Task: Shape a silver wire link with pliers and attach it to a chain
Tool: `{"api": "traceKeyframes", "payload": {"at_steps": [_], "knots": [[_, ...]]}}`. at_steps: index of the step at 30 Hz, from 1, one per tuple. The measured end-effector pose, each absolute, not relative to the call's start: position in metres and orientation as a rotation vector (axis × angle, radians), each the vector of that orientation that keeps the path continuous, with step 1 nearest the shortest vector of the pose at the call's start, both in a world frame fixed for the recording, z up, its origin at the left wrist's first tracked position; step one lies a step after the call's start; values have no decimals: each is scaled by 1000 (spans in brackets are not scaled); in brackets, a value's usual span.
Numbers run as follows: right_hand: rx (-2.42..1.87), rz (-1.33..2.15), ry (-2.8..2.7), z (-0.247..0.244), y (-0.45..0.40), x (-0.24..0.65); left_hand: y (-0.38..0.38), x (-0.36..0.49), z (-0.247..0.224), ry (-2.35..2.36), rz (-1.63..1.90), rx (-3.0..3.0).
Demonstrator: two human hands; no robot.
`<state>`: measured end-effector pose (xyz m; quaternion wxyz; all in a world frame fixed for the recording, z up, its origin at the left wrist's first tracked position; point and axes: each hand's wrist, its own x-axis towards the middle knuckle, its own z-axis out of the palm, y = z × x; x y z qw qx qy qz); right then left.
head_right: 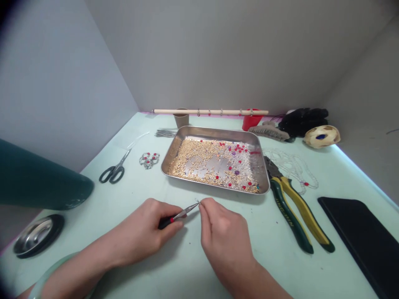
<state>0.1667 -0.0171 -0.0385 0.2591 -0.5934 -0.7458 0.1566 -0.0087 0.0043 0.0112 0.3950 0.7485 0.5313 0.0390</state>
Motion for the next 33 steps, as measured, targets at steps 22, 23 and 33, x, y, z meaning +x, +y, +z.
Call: {"api": "traceKeyframes", "payload": {"at_steps": [22,23,33], "knots": [[-1584,1114,-1546,-32,-5,171,0,-7,8,1415,138,2052],[-1580,1153,-1518,-32,-5,172,1,-8,8,1408,151,2026],[-1581,1041,-1592,-33,-8,170,4,-7,12,1365,123,1915]]}}
